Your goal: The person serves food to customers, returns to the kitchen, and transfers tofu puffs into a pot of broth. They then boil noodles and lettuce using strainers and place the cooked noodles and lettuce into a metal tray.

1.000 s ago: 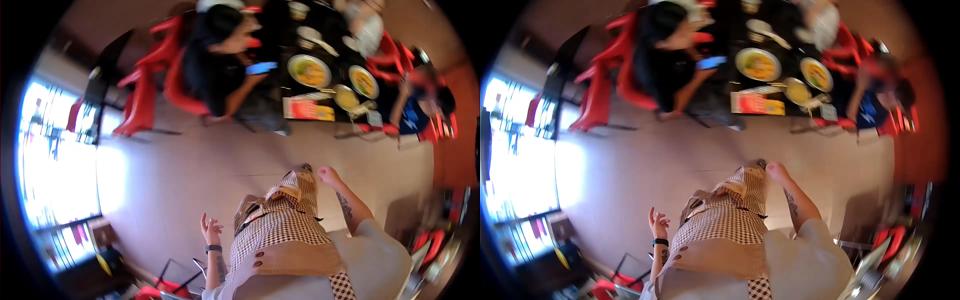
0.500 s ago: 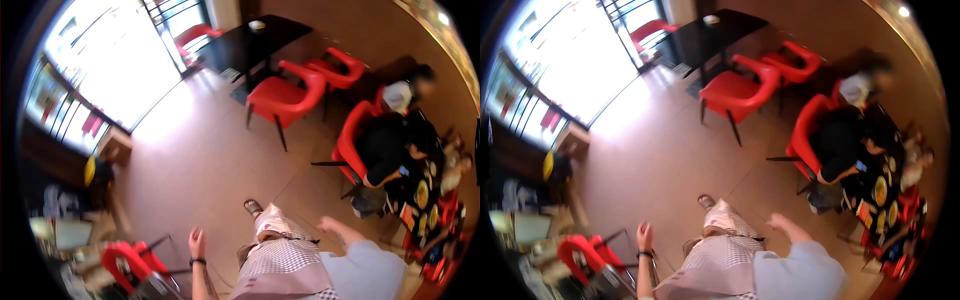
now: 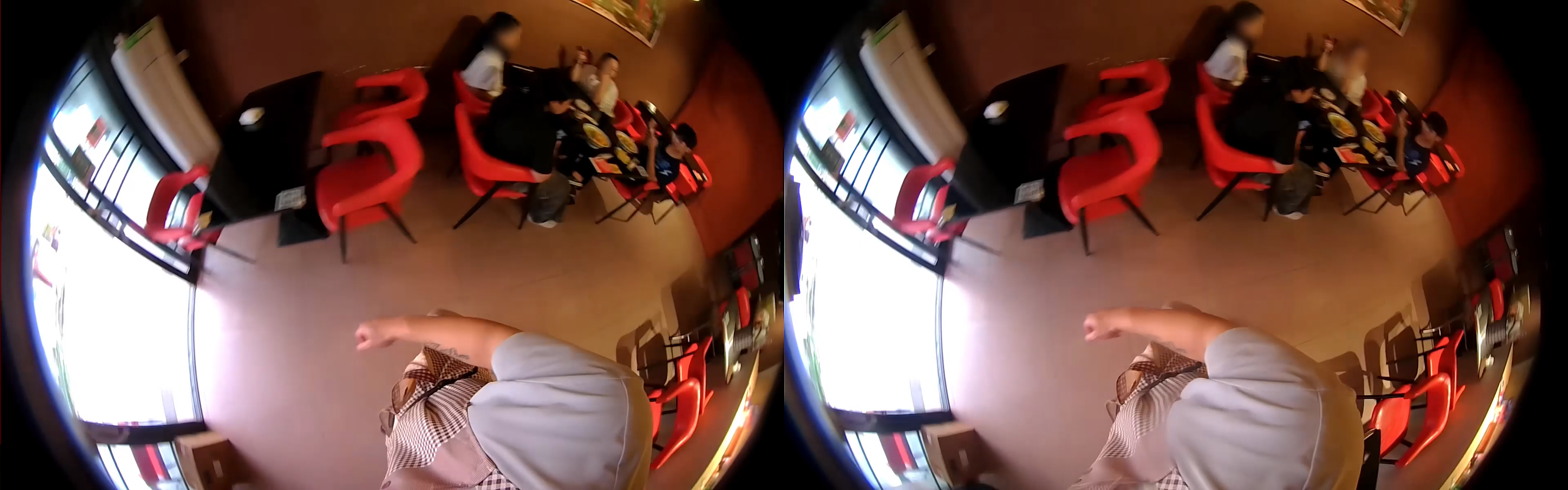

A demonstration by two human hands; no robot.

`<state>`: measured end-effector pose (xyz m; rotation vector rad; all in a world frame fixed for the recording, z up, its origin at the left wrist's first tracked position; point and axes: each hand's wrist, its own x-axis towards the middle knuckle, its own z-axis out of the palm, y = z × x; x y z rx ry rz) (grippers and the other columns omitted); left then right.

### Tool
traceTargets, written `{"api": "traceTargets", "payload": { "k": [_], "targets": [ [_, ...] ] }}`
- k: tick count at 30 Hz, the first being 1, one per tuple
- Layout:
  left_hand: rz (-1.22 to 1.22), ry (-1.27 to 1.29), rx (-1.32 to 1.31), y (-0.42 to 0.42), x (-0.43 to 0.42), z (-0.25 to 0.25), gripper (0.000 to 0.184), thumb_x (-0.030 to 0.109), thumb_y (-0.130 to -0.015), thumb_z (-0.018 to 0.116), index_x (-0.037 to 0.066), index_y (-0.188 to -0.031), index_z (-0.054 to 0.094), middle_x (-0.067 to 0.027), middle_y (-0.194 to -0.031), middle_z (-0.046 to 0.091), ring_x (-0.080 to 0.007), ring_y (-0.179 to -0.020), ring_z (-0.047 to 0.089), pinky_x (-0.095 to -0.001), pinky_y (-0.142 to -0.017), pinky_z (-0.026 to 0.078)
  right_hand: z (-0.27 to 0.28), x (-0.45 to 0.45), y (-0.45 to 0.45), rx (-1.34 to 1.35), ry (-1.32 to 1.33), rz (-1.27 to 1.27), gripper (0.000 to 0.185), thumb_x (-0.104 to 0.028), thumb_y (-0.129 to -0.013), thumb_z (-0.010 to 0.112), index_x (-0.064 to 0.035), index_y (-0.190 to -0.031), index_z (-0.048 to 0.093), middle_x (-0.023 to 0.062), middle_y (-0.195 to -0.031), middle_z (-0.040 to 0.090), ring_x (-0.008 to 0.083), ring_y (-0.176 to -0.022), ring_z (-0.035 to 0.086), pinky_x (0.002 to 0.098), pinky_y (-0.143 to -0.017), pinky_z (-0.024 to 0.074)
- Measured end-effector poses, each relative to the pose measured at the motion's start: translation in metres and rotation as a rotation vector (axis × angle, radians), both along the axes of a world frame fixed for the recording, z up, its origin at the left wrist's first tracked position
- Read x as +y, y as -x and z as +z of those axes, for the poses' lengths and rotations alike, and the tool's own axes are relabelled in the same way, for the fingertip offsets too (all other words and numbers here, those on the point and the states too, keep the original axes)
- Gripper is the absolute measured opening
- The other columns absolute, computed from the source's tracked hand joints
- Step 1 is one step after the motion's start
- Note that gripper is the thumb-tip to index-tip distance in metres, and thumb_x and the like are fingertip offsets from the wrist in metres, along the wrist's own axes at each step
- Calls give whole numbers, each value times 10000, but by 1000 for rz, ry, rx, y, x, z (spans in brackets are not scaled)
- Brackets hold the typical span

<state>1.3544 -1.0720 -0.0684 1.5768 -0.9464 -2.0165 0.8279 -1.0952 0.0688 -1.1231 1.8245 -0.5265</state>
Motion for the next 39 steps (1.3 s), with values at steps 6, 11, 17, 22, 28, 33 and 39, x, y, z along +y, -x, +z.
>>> {"api": "traceTargets", "payload": {
  "k": [6, 11, 17, 22, 28, 33, 39],
  "targets": [
    [65, 412, -250, -149, -230, 187, 202, 228, -982, 619, 62, -1098, 612, 10, -773, 608, -79, -697, 563, -246, -601, 474, -57, -96, -168, -133, -282, 254, 426, -437, -956, 547, -85, -1166, 662, 114, -1105, 709, 199, -945, 671, 405, -756, 545],
    [328, 696, -346, -342, -289, 249, 413, 226, -934, 685, 47, -1294, 590, -94, -1108, 663, -162, -953, 643, -299, -863, 529, -79, -270, -361, -265, -568, 425, 399, -402, -979, 509, -75, -1150, 661, 139, -1076, 699, 210, -890, 656, 392, -740, 542],
    [910, 635, -662, -589, -283, 189, 462, 191, -901, 727, 54, -1313, 567, -75, -1122, 628, -144, -960, 642, -301, -848, 542, -111, -483, -533, -462, -881, 421, 378, -361, -1007, 462, -64, -1130, 661, 169, -1042, 687, 223, -824, 637, 376, -721, 540],
    [1502, 825, -601, -835, -310, 303, 599, 119, -925, 689, 52, -1451, 408, -112, -1277, 537, -172, -1086, 612, -310, -902, 527, -17, -603, -822, -954, -1296, 621, 475, -413, -1007, 431, -42, -1255, 594, 181, -1123, 690, 180, -626, 578, 337, -482, 450],
    [1599, 1092, -646, -1114, -362, 337, 1008, 55, -873, 731, 132, -1587, 24, -203, -1618, 111, -331, -1294, 519, -413, -990, 528, -114, -660, -1149, 13, -687, 1097, 410, -325, -970, 527, -29, -1232, 631, 183, -1100, 700, 210, -889, 664, 393, -658, 551],
    [1122, 1211, -502, -1303, -457, 376, 1029, 201, -853, 779, 72, -1549, 33, -233, -1545, 284, -301, -1116, 644, -408, -911, 557, -60, -708, -1464, 94, -382, 1266, 385, -304, -956, 543, -20, -1194, 646, 172, -1067, 708, 212, -871, 668, 386, -664, 549],
    [-160, 1564, -164, -1416, -550, 434, 650, 372, -904, 728, 8, -1382, 479, -199, -1262, 627, -301, -1120, 602, -399, -954, 472, -57, -658, -1758, 123, -351, 1352, 357, -279, -938, 561, -10, -1148, 665, 160, -1027, 717, 214, -849, 673, 378, -671, 546]
  ]
}}
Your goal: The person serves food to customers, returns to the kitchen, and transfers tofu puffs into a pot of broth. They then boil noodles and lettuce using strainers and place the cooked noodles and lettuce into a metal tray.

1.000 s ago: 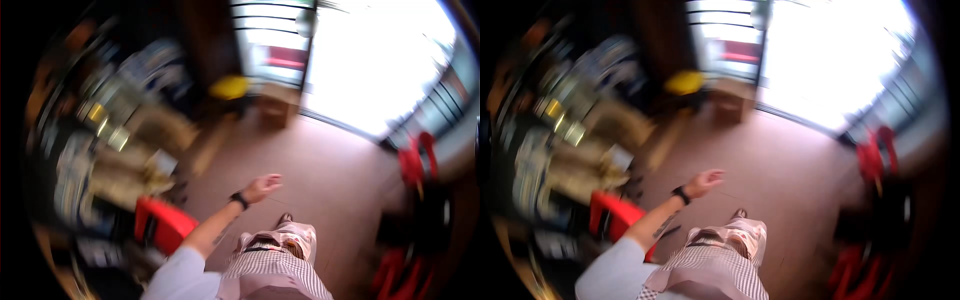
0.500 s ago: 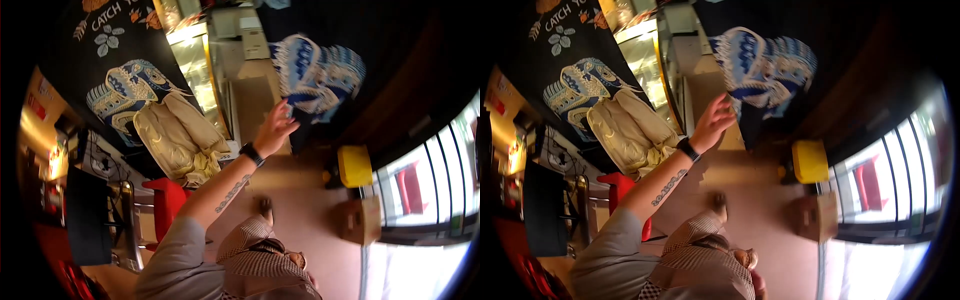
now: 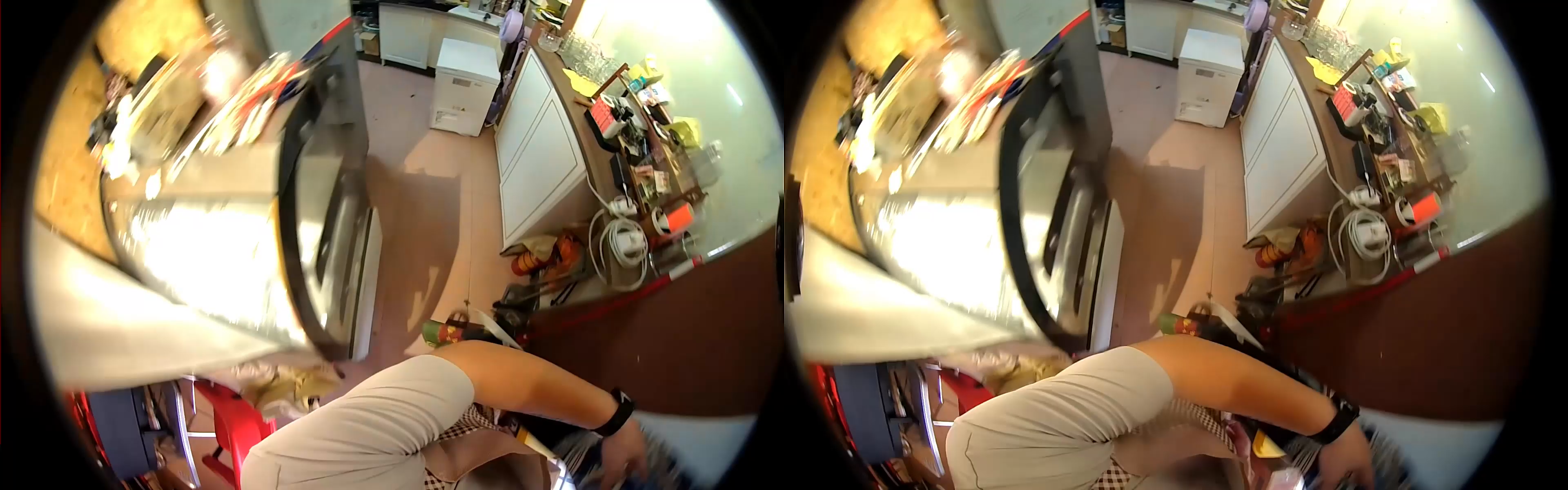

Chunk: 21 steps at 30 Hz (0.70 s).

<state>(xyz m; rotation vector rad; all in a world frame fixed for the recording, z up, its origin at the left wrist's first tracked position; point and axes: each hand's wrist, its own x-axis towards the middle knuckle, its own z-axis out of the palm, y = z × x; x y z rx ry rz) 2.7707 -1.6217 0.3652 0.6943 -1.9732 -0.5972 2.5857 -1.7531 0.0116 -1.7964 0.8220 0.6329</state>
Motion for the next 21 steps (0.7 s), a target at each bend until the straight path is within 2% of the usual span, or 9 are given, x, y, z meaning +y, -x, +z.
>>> {"api": "traceTargets", "payload": {
  "k": [1, 3, 7, 11, 13, 15, 17, 19, 21],
  "targets": [
    [-156, -396, -42, -54, 57, 23, 681, 300, -973, 632, 135, -1553, 313, -170, -1481, 483, -307, -1307, 504, -415, -1052, 414, -12, 12, -45, 20, -7, 18, 352, -275, -935, 564, -8, -1140, 668, 158, -1020, 718, 214, -845, 674, 376, -673, 546],
    [-50, -411, -56, -169, 65, -36, 943, 484, -737, 833, 26, -1454, 427, -218, -1355, 575, -334, -1182, 599, -423, -981, 499, -38, 40, -142, 77, -26, 80, 343, -266, -930, 570, -5, -1125, 674, 154, -1006, 721, 214, -838, 675, 374, -675, 545],
    [463, -734, 338, -414, 190, -115, 792, 407, -801, 797, 12, -1411, 483, -203, -1332, 588, -331, -1177, 596, -394, -975, 504, -59, 86, -336, 167, -27, 302, 324, -250, -918, 583, 2, -1094, 686, 146, -980, 727, 216, -823, 678, 368, -680, 543],
    [1128, -764, 387, -583, 356, -157, 723, 404, -846, 763, 3, -1389, 503, -177, -1268, 612, -267, -1148, 600, -371, -959, 507, 13, 151, -580, 93, 68, 608, 306, -233, -907, 595, 9, -1063, 699, 138, -953, 733, 217, -809, 682, 363, -685, 541],
    [1269, -785, 630, -656, 445, -185, 650, 388, -899, 716, 16, -1389, 508, -152, -1236, 616, -224, -1081, 618, -326, -948, 508, 38, 183, -705, 48, 149, 673, 297, -224, -901, 601, 12, -1048, 705, 133, -939, 736, 218, -802, 683, 360, -687, 540],
    [1370, -762, 995, -723, 535, -227, 540, 346, -941, 679, 38, -1363, 541, -97, -1159, 648, -170, -983, 623, -299, -887, 516, -7, 184, -828, 39, 116, 525, 286, -222, -906, 601, 9, -1040, 705, 107, -847, 725, 225, -701, 667, 366, -658, 535],
    [1461, -907, 892, -803, 608, -259, 483, 338, -951, 668, 49, -1326, 572, -67, -1115, 668, -143, -944, 621, -288, -841, 515, -71, 183, -935, -136, 152, 543, 245, -223, -946, 564, -16, -1010, 680, 96, -775, 662, 161, -653, 632, 304, -578, 507],
    [1523, -1023, 835, -888, 689, -272, 409, 333, -956, 660, 56, -1254, 618, -44, -1036, 691, -115, -904, 612, -272, -786, 501, -62, 264, -1031, 0, -53, 311, 238, -197, -944, 566, -12, -1066, 651, 115, -848, 681, 208, -660, 648, 343, -580, 539],
    [1502, -684, 1157, -981, 743, -353, 411, 344, -966, 635, 62, -1263, 614, -77, -1055, 685, -141, -923, 619, -291, -832, 506, -59, 347, -1107, 95, -3, 335, 214, -191, -961, 551, -30, -1083, 620, 125, -875, 679, 204, -681, 656, 337, -592, 556]
  ]
}}
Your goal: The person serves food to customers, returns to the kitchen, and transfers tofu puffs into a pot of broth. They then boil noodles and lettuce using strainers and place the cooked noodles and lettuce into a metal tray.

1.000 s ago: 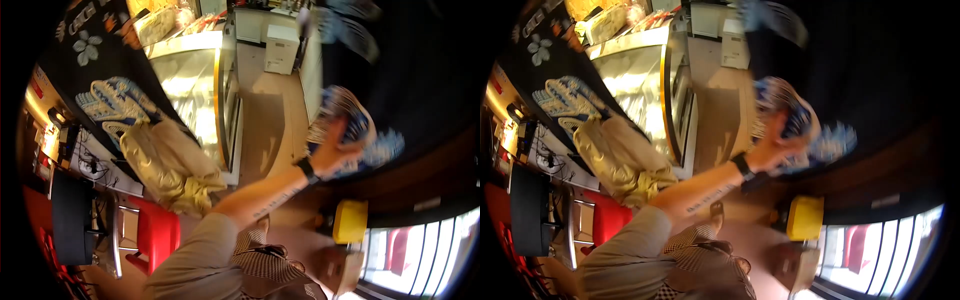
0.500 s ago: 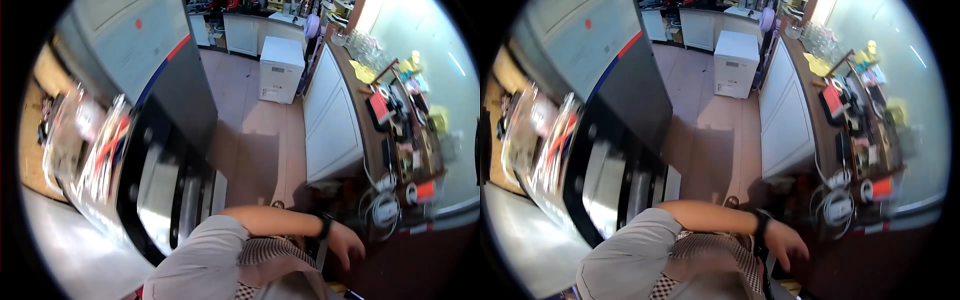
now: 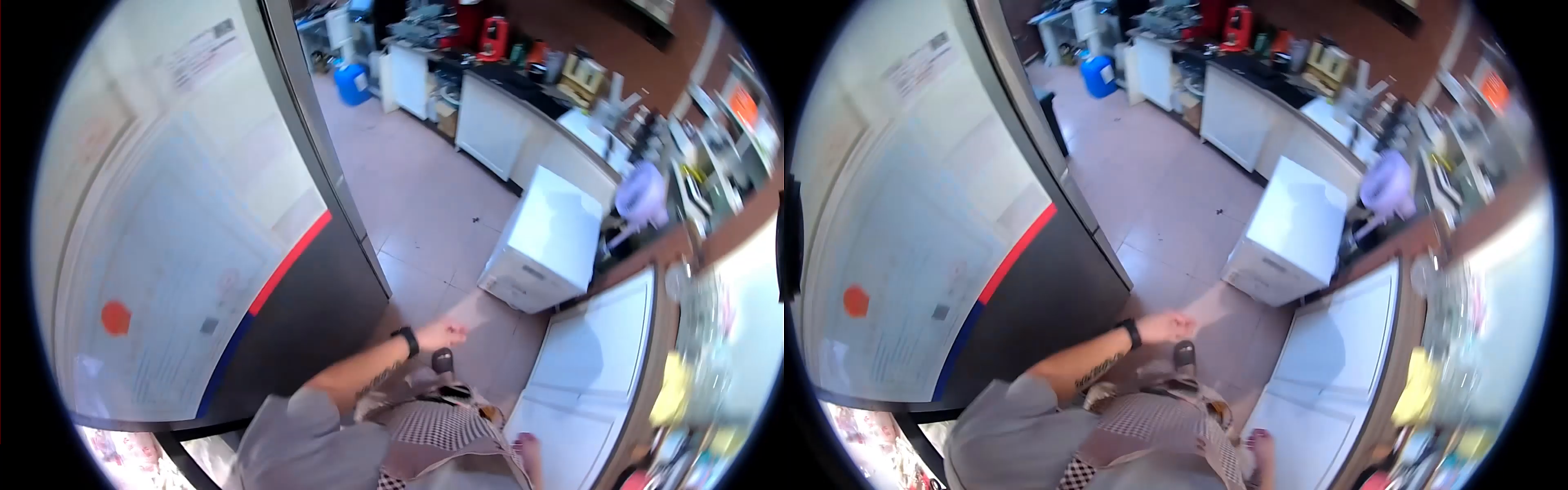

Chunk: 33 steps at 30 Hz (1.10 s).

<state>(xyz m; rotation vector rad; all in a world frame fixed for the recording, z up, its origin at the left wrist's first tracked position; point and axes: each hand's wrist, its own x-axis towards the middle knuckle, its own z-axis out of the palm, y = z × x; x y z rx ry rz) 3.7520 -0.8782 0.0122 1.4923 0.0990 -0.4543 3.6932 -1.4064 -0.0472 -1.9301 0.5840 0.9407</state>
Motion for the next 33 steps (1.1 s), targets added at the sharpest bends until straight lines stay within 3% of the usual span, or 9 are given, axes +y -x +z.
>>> {"api": "traceTargets", "payload": {
  "k": [2, 3, 4, 7, 12, 22, 26, 30, 33],
  "targets": [
    [-29, -233, -136, -90, 58, 47, 463, 372, -948, 643, 65, -1292, 601, -116, -1134, 685, -226, -1006, 645, -379, -897, 508, 11, 78, -63, -77, -44, 315, 261, -201, -957, 578, -4, -1108, 660, 156, -917, 705, 258, -708, 666, 369, -631, 567],
    [59, -514, -272, -132, 85, 15, 498, 408, -931, 646, 70, -1294, 602, -139, -1179, 674, -275, -1053, 642, -413, -920, 502, -13, 111, -75, 115, -421, -14, 269, -191, -946, 565, 1, -1090, 687, 160, -920, 716, 272, -722, 668, 387, -658, 571],
    [135, -800, -415, -178, 120, -18, 534, 445, -914, 650, 75, -1296, 602, -162, -1224, 662, -324, -1100, 639, -447, -943, 496, -12, 149, -107, 157, -287, 83, 266, -193, -945, 566, -1, -1082, 687, 156, -912, 713, 266, -719, 666, 383, -649, 571],
    [-64, -870, 65, -312, 252, 4, 594, 376, -912, 638, 85, -1414, 511, -196, -1477, 458, -339, -1337, 479, -463, -1085, 416, -24, 257, -233, 213, -98, 296, 256, -198, -940, 567, -6, -1059, 688, 142, -885, 704, 248, -708, 661, 373, -623, 569],
    [-7, -792, 300, -466, 474, -27, 522, 351, -882, 633, 90, -1332, 595, -203, -1317, 601, -355, -1242, 556, -431, -1053, 444, -50, 458, -466, 209, -15, 502, 242, -206, -933, 569, -13, -1019, 688, 121, -841, 690, 219, -690, 653, 356, -580, 566],
    [911, -464, 408, -353, 807, -88, 441, 345, -904, 661, 49, -1232, 652, -129, -1075, 717, -234, -906, 679, -372, -819, 541, 68, 1057, -968, -267, -55, 847, 173, -196, -947, 589, -46, -1024, 626, 49, -806, 642, 132, -687, 612, 283, -483, 515],
    [1335, -67, 779, -335, 932, -112, 518, 374, -920, 654, 32, -1305, 604, -135, -1183, 688, -250, -987, 673, -357, -870, 538, 64, 1297, -1039, -469, -168, 945, 234, -249, -1002, 561, -24, -1025, 623, 52, -763, 635, 141, -643, 616, 279, -461, 499],
    [1443, -63, 895, -367, 1078, -203, 461, 281, -923, 669, 50, -1316, 601, -117, -1164, 692, -197, -972, 665, -324, -875, 526, 17, 1467, -1036, -85, -51, 1008, 187, -245, -993, 567, -83, -907, 605, 39, -741, 618, 138, -592, 581, 296, -455, 484],
    [1468, -144, 601, -440, 1246, -62, 410, 252, -932, 666, 34, -1275, 613, -131, -1124, 699, -185, -993, 661, -315, -895, 518, -1, 1597, -1040, 98, 24, 1172, 186, -241, -990, 567, -79, -913, 611, 46, -744, 624, 146, -575, 580, 300, -450, 484]
  ]
}}
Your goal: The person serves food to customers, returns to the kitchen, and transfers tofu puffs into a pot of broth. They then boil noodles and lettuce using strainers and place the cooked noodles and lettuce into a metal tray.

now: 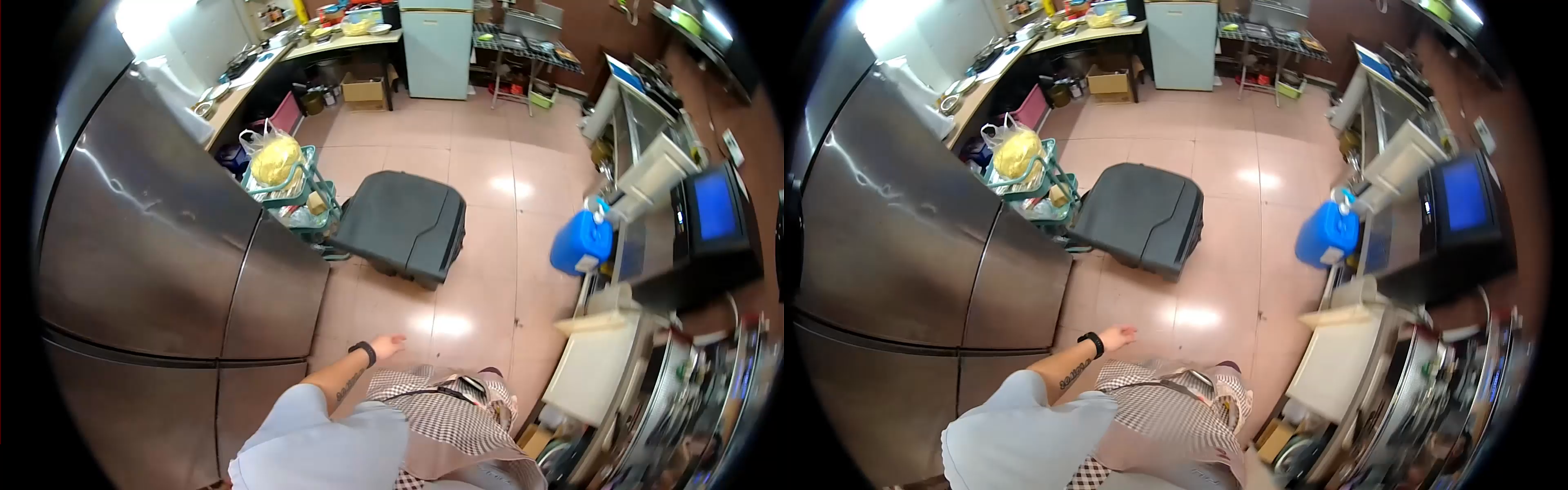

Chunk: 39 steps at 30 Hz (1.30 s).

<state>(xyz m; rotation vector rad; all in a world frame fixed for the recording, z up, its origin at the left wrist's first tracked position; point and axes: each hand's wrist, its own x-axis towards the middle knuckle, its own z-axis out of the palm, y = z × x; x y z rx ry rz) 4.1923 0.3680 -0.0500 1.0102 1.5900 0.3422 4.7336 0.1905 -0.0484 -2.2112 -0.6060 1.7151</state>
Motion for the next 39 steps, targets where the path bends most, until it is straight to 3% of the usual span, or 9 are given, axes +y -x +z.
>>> {"api": "traceTargets", "payload": {
  "k": [4, 9, 15, 20, 26, 28, 29, 31, 39],
  "targets": [
    [35, -146, -159, -47, 207, 68, 421, 265, -964, 640, 27, -1307, 582, -97, -1133, 686, -163, -955, 647, -306, -861, 522, -27, 198, -24, 26, 37, 107, 184, -235, -988, 567, -72, -920, 620, 55, -747, 633, 157, -553, 577, 304, -442, 483],
    [381, -54, -147, -82, 414, 57, 389, 271, -946, 656, 0, -1224, 627, -142, -1138, 697, -190, -1011, 663, -326, -904, 521, -45, 491, -77, 9, -13, 239, 184, -229, -984, 566, -65, -930, 630, 65, -752, 643, 170, -525, 574, 310, -433, 483],
    [372, -124, -220, -70, 542, 98, 418, 273, -952, 664, 0, -1264, 613, -126, -1165, 684, -169, -1047, 637, -317, -940, 495, 44, 968, -78, -159, -334, 442, 201, -221, -981, 563, -40, -933, 635, 80, -748, 654, 178, -453, 554, 313, -411, 476],
    [836, -57, -354, 20, 670, 48, 385, 215, -961, 650, -5, -1270, 578, -74, -1044, 671, -139, -902, 632, -283, -797, 525, 128, 1276, 74, -183, -722, 501, 181, -193, -989, 563, -25, -1014, 626, 38, -773, 609, 106, -568, 543, 267, -511, 469],
    [1138, -308, -488, 230, 913, 1, 429, 115, -943, 637, 32, -1345, 514, -67, -1075, 645, -145, -901, 633, -275, -750, 521, 24, 1397, 233, 47, -389, 465, 141, -191, -995, 533, -65, -973, 592, 46, -709, 573, 162, -550, 568, 306, -474, 493],
    [1116, -339, -269, 306, 1012, 63, 455, 132, -943, 643, 39, -1366, 503, -80, -1107, 635, -142, -912, 627, -278, -749, 520, 7, 1396, 277, 27, -78, 708, 109, -132, -956, 543, -58, -998, 612, 56, -739, 606, 162, -642, 606, 318, -550, 534],
    [1094, -395, -277, 349, 1054, 77, 470, 151, -949, 645, 54, -1382, 489, -65, -1105, 623, -151, -934, 631, -294, -773, 522, 7, 1399, 284, 27, -576, 1426, 173, -160, -938, 545, -35, -1001, 646, 69, -798, 662, 185, -719, 646, 349, -615, 559],
    [1068, -509, -282, 441, 1139, 97, 496, 177, -955, 649, 72, -1405, 467, -50, -1107, 611, -164, -957, 637, -312, -796, 525, -56, 1403, 305, 188, 119, 858, 226, -166, -900, 557, -13, -1030, 661, 92, -903, 703, 210, -776, 669, 382, -677, 569],
    [1383, -688, -214, 781, 1409, 153, 524, 197, -935, 667, 78, -1390, 436, -56, -1089, 618, -184, -900, 647, -324, -772, 527, -63, 1657, 567, 39, 133, 907, 149, -146, -928, 549, -27, -992, 610, 72, -791, 632, 183, -674, 626, 320, -581, 523]
  ]
}}
